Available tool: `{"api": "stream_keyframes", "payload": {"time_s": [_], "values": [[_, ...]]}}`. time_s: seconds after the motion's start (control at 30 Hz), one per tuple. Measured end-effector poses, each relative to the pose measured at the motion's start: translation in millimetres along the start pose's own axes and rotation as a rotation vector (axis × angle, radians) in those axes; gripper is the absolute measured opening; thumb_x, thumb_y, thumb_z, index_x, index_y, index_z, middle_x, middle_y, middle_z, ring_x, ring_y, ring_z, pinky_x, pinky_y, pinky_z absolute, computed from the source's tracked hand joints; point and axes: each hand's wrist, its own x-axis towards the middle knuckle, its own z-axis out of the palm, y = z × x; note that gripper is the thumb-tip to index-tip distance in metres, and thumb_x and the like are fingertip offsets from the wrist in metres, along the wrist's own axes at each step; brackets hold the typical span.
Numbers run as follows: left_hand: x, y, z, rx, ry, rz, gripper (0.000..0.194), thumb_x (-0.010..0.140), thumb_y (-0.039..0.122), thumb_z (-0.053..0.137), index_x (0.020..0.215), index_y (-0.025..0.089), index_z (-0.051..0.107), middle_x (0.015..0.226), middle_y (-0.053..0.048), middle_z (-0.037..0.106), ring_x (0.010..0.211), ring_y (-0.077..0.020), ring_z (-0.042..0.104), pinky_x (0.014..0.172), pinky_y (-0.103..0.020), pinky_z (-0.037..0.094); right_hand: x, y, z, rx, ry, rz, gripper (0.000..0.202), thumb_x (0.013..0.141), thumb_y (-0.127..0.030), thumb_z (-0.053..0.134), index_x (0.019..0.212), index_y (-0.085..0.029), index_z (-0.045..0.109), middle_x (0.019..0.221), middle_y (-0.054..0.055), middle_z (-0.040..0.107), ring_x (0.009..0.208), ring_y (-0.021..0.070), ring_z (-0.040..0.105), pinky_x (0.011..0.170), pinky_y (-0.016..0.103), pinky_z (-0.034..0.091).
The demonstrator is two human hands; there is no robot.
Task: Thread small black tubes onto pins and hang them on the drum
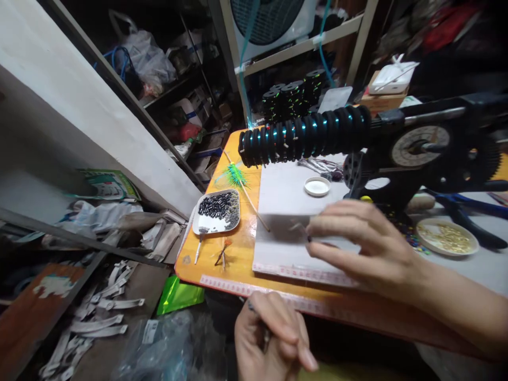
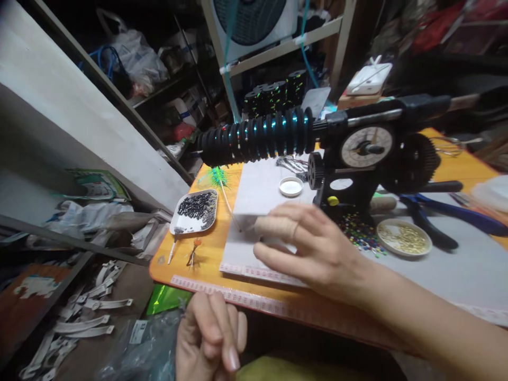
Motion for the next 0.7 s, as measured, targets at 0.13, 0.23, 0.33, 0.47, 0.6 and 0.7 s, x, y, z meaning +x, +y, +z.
{"api": "stream_keyframes", "payload": {"time_s": [0.13,0.23,0.33,0.47,0.6,0.7], "values": [[-13,5,-10.4,0.032,0.099,-0.02,0.015,0.093,0.036,0.077,0.085,0.024,0.071,0.058,0.006,0.048,0.043,-0.0043,0.027,0.043,-0.018,0.021,5,3,-7,-0.243,0.006,-0.122,0.022,0.092,-0.012,0.073,0.107,-0.028,0.072,0.11,0.003,0.079,0.111,0.0229,0.067,0.101,0.045,0.053],[-12,9,-21.5,0.123,0.17,0.049,0.016,0.091,0.033,0.08,0.083,0.022,0.071,0.061,0.003,0.059,0.044,-0.003,0.031,0.046,-0.017,0.025,15,5,-16,-0.298,0.009,-0.042,0.022,0.093,-0.013,0.07,0.113,-0.022,0.072,0.101,0.008,0.079,0.099,0.0247,0.067,0.085,0.042,0.052],[-9,13,-29.8,0.173,0.255,0.085,0.018,0.088,0.032,0.083,0.081,0.021,0.071,0.064,0.003,0.063,0.047,-0.0023,0.039,0.049,-0.014,0.033,30,14,-25,-0.392,-0.047,0.204,0.024,0.1,-0.023,0.061,0.12,-0.017,0.072,0.083,0.008,0.078,0.075,0.0235,0.066,0.068,0.039,0.044],[-7,14,-31.5,0.25,0.344,0.086,0.016,0.086,0.034,0.085,0.082,0.023,0.074,0.066,0.002,0.065,0.05,-0.0039,0.046,0.044,-0.01,0.031,53,34,-28,-0.441,-0.119,0.484,0.041,0.102,-0.045,0.056,0.111,-0.013,0.079,0.061,0.008,0.072,0.052,0.0211,0.059,0.054,0.033,0.03],[-7,9,-30.7,0.336,0.445,0.005,0.023,0.08,0.04,0.089,0.078,0.022,0.074,0.066,0.002,0.067,0.05,-0.0046,0.047,0.046,-0.011,0.037,66,41,-27,-0.318,-0.158,0.524,0.031,0.099,-0.038,0.059,0.088,-0.019,0.08,0.058,0.004,0.071,0.046,0.0147,0.055,0.05,0.03,0.032],[-4,7,-33.0,0.467,0.462,-0.083,0.029,0.08,0.046,0.087,0.078,0.019,0.077,0.063,0.0,0.066,0.05,-0.0062,0.046,0.047,-0.014,0.039,63,28,-32,-0.185,-0.169,0.506,0.028,0.099,-0.033,0.059,0.085,-0.019,0.079,0.057,0.001,0.07,0.044,0.0119,0.055,0.047,0.028,0.037]]}}
